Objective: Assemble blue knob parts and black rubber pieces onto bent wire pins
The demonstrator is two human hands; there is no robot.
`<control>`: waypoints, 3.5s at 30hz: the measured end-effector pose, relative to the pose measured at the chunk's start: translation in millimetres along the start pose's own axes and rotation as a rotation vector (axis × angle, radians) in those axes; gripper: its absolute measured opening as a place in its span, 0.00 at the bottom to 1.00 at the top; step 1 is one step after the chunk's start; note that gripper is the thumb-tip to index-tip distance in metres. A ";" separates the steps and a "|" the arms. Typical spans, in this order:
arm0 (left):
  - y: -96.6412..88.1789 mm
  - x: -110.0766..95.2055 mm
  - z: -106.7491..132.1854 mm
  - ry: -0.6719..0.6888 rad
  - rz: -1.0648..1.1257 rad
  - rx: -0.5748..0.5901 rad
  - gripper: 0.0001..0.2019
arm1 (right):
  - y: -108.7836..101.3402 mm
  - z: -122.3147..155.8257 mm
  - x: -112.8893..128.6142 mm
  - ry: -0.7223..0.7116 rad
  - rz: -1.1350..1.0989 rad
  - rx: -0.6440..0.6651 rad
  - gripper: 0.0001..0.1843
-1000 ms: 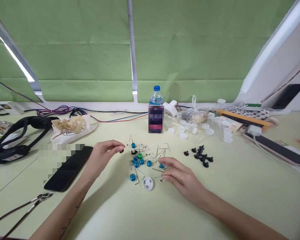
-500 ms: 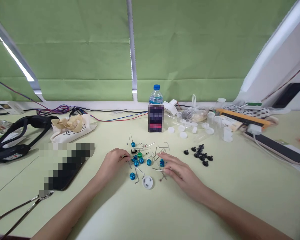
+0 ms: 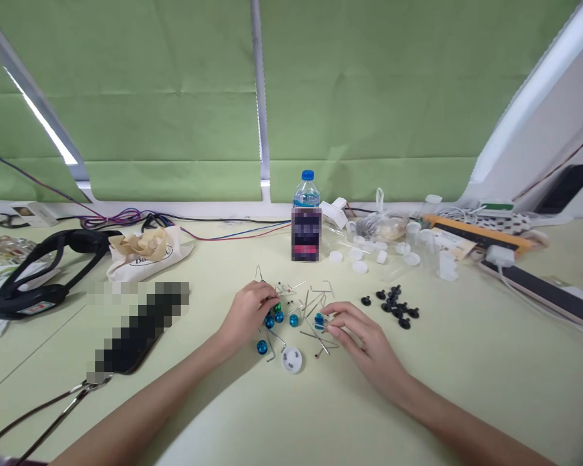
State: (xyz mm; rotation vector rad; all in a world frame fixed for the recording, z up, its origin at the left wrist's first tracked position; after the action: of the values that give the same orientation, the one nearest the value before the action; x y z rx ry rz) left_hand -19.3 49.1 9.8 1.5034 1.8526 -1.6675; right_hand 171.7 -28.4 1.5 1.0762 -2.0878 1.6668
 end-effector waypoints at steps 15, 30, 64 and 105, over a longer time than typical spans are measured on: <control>13.8 -25.3 6.3 -0.403 1.023 0.092 0.14 | 6.7 7.2 -5.4 0.163 -0.157 0.015 0.14; 45.9 -24.9 26.9 -0.481 1.144 0.248 0.09 | 15.2 12.7 4.6 0.229 -0.340 0.102 0.12; 47.2 -36.1 33.3 -0.484 0.887 0.438 0.08 | 13.7 18.3 32.6 -0.281 0.237 0.041 0.10; 32.5 -46.5 30.3 -0.281 0.572 0.212 0.09 | 27.8 11.9 0.7 0.315 -0.457 0.373 0.22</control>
State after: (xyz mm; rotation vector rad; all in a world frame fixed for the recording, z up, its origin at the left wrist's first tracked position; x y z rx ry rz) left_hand 13.6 -6.1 14.2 1.5789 1.0021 -1.7013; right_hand 155.1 -37.8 -21.9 1.1868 -1.2528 1.8668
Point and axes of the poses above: each hand's wrist, its own z-axis away from the middle knuckle, its own y-axis out of the palm, x = y × z, the point moved 7 cm from there along -z, towards the middle knuckle, and after that the axes turned 14 degrees about z, right-handed, at the moved point
